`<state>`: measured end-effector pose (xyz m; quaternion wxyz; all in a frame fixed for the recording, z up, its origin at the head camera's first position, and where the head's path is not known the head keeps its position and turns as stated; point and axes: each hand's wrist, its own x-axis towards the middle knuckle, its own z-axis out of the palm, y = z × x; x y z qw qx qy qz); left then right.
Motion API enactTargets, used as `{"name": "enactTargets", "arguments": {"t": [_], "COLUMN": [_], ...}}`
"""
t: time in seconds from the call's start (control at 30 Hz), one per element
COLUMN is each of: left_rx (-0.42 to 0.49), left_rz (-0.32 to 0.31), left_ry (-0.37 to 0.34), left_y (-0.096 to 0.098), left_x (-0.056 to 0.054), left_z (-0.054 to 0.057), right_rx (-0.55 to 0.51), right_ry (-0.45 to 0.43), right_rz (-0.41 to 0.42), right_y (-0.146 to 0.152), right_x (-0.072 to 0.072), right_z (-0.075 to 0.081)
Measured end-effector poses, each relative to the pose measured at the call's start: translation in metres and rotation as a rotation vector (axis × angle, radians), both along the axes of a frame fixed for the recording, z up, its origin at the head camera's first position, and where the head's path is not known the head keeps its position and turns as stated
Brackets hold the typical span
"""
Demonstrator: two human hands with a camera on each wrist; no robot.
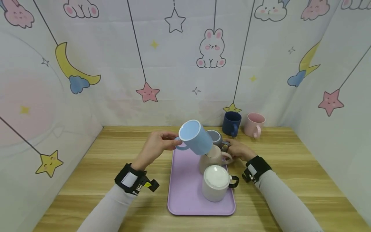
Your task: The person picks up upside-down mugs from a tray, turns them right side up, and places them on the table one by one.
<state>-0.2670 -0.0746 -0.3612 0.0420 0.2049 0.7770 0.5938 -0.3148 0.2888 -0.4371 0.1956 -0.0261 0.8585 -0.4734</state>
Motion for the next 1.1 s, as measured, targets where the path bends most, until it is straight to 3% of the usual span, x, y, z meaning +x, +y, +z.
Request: {"name": "enactTargets", "arguments": {"t": [0.43, 0.73, 1.1], "left_rx": [0.26, 0.347, 0.469], "left_rz": [-0.002, 0.001, -0.003], "left_ry": [0.011, -0.028, -0.07], "left_y": [0.029, 0.047, 0.071], "left_x": [-0.012, -0.017, -0.021], "left_z": [-0.006, -0.009, -0.011], "right_rx": [-0.003, -0.05, -0.005], "right_ry": [0.005, 0.003, 0.023], "right_rz": [-0.004, 0.008, -0.007], "right_y": [0.001, 0.001, 0.002], "right_x": [0.0, -0.001, 0.003], "right_z": [-0.001, 0.0, -0.001]}}
